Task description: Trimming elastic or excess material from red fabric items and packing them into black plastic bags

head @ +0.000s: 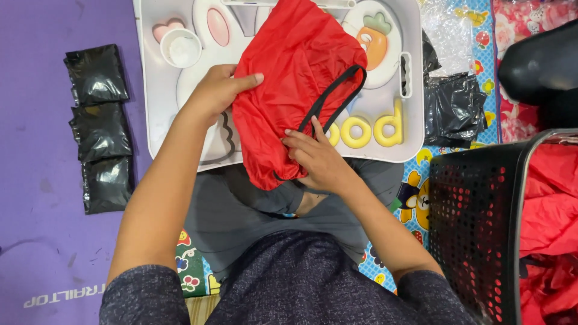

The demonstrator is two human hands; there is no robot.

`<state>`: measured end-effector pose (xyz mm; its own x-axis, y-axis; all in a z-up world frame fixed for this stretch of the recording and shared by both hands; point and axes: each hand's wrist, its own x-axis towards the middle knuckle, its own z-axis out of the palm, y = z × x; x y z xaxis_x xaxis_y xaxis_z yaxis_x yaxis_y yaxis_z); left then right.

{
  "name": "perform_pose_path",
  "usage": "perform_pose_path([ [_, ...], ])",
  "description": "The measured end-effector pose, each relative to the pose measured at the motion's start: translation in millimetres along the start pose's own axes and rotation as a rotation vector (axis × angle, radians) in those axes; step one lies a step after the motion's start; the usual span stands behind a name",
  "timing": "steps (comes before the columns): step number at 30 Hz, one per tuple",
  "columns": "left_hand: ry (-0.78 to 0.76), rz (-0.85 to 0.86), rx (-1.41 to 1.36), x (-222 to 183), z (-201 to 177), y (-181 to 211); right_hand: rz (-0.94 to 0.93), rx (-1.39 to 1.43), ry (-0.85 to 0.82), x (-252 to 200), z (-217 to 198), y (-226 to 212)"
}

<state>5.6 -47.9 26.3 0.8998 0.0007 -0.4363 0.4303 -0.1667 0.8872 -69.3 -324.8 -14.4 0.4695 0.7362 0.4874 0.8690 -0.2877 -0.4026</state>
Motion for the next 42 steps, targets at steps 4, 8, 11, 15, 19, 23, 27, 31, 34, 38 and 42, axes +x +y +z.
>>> perform_pose_path([
  [4, 0.031, 0.013, -0.009, 18.5, -1.7, -12.2, 0.048, 0.068, -0.054, -1.7, -21.9, -7.9],
  [8, -0.05, -0.091, -0.126, 21.7, -6.9, 1.8, 0.168, 0.327, 0.137, -10.4, -35.4, 0.0],
  [11, -0.032, -0.166, -0.086, 12.4, 0.4, 59.1, 0.536, -0.05, 0.404, 31.6, -50.1, 1.5],
  [15, -0.049, -0.13, 0.06, 39.4, 13.2, 60.5, 0.639, -0.315, 0.245, 46.1, -40.7, 63.7],
  [19, 0.007, -0.074, 0.018, 56.5, 8.7, 47.3, 0.709, -0.222, 0.153, 35.1, -46.2, 88.3],
  [23, -0.028, -0.079, -0.128, 72.1, 7.6, 67.7, 0.631, -0.073, 0.214, 37.5, -58.2, 94.4],
  [27, -0.03, 0.048, 0.048, 113.6, 24.2, 79.5, 0.612, -0.074, 0.179, 47.0, -63.0, 97.6],
  [31, 0.017, 0.033, -0.038, 149.0, 32.1, 73.9, 0.6, -0.211, 0.075, 43.3, -69.4, 106.4],
  [34, 0.053, 0.063, -0.08, 153.6, 32.9, 73.2, 0.582, -0.272, 0.046, 36.4, -71.2, 113.0],
  [38, -0.038, 0.059, 0.014, 152.4, 30.7, 85.9, 0.581, -0.262, 0.012, 38.0, -72.4, 113.7],
  [42, 0.131, 0.176, 0.045, 176.7, 31.1, 69.2, 0.636, -0.378, -0.038, 35.2, -72.8, 108.4],
])
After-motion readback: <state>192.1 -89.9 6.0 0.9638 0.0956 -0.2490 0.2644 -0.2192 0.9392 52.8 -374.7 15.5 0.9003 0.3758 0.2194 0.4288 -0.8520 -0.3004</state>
